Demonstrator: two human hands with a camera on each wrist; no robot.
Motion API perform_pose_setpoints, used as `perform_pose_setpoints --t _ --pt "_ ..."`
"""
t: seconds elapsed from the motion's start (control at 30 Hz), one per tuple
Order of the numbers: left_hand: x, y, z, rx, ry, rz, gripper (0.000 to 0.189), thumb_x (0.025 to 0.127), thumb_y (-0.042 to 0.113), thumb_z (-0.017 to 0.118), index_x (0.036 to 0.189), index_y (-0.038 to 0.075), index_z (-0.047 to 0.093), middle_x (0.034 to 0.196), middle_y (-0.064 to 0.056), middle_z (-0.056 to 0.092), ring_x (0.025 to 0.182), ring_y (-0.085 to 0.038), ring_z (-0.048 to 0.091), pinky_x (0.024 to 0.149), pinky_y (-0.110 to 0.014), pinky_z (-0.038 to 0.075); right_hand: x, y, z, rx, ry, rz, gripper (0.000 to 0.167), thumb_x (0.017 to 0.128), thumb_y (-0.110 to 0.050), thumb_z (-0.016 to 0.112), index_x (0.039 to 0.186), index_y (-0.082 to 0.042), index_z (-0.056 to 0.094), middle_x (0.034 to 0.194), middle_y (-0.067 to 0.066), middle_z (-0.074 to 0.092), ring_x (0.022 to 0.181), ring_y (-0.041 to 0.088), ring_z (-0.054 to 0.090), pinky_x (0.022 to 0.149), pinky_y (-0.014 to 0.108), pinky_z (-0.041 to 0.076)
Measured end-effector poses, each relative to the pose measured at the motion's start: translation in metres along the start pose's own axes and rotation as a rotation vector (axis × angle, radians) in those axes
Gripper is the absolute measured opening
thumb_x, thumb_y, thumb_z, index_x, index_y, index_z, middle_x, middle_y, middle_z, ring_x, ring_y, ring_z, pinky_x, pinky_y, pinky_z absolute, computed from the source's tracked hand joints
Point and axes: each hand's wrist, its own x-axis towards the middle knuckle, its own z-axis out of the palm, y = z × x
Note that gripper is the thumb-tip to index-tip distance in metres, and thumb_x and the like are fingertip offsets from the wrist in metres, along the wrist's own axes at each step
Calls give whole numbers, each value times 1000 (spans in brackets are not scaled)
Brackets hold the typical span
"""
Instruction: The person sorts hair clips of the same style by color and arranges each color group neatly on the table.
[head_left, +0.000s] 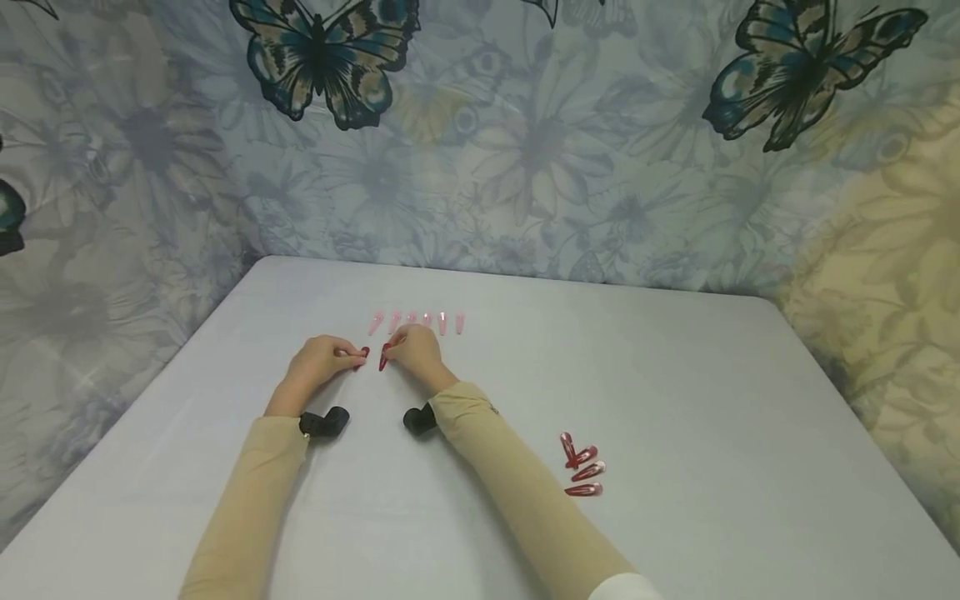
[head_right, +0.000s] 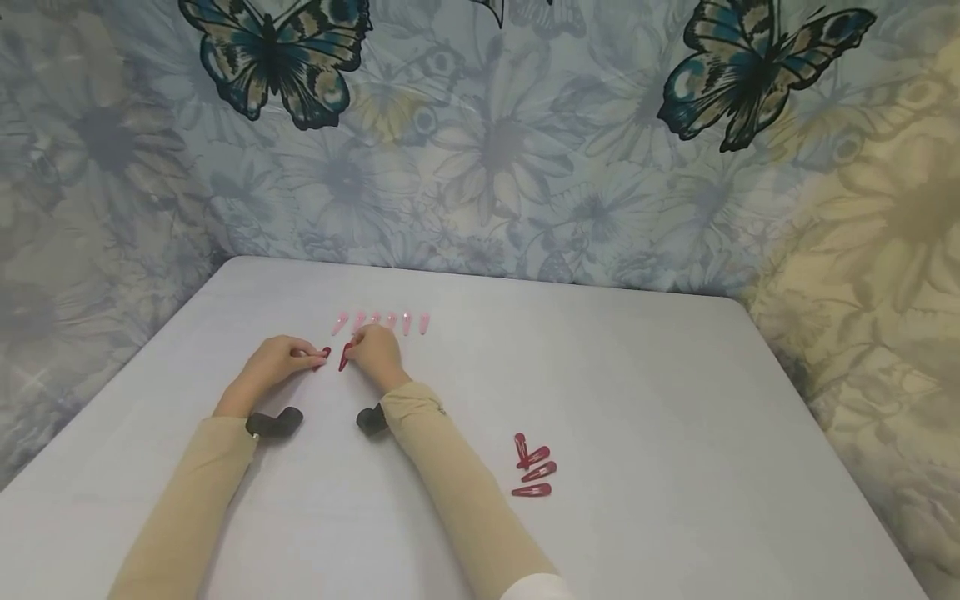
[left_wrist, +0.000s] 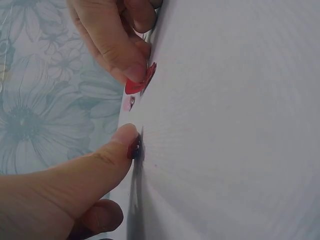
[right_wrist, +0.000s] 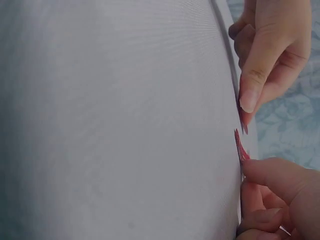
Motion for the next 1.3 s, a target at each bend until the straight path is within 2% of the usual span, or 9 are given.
perform_pose_setpoints --t 0.13,0.33,0.6,0.73,0.83,0.93,1.07,1.2,1.3 --pt "2 2 1 -3 3 4 27 88 31 72 95 6 76 66 -1 50 65 -16 43 56 -25 33 -1 1 0 -2 18 21 11 81 -14 77 87 -5 77 87 7 77 71 9 56 61 15 38" --pt "1 3 1 2 14 4 26 88 30 72 96 5 76 66 -1 51 64 -16 42 55 -26 32 -2 0 -1 33 22 33 12 80 -14 78 86 -4 77 86 9 76 67 8 53 59 15 37" --pt "1 6 2 -1 4 -4 27 89 30 71 97 5 76 78 -9 60 71 -20 47 60 -27 36 -5 4 -4 81 30 43 13 79 -13 78 86 -2 76 86 11 76 70 11 57 61 16 39" --pt "1 3 2 5 -8 -18 27 89 31 71 97 6 76 91 -14 66 79 -23 52 66 -31 40 -7 3 -6 196 -19 91 20 81 -14 77 95 0 75 95 13 75 74 12 57 62 15 40" --pt "0 -1 1 3 -4 -15 27 89 31 71 96 6 76 94 -14 67 82 -24 53 69 -31 41 -9 0 -13 322 -88 150 25 85 -15 74 104 1 73 102 14 72 72 9 50 59 16 38" --pt "0 -3 1 -10 3 -12 27 89 31 71 96 5 76 89 -13 65 79 -23 51 67 -30 38 -13 -3 -26 372 -175 161 28 89 -17 69 111 -1 70 105 12 69 71 9 46 56 17 38" --pt "-1 -3 2 -22 7 -12 29 88 31 71 96 4 76 88 -14 65 76 -22 49 66 -28 36 -26 -2 -53 334 -279 109 27 93 -22 64 114 -7 69 107 9 70 75 10 47 60 20 38" --pt "-2 -2 3 -25 -18 -11 30 90 31 70 97 3 75 101 -19 67 83 -26 52 73 -35 42 -44 8 -90 266 -320 36 26 94 -22 62 115 -7 67 102 6 69 82 14 51 67 21 41" --pt "-2 -2 3 -28 -45 5 30 92 29 67 101 2 75 116 -23 66 97 -34 57 87 -46 46 -61 24 -121 176 -327 -41 27 94 -18 62 115 -2 66 96 7 66 84 16 54 70 21 43"
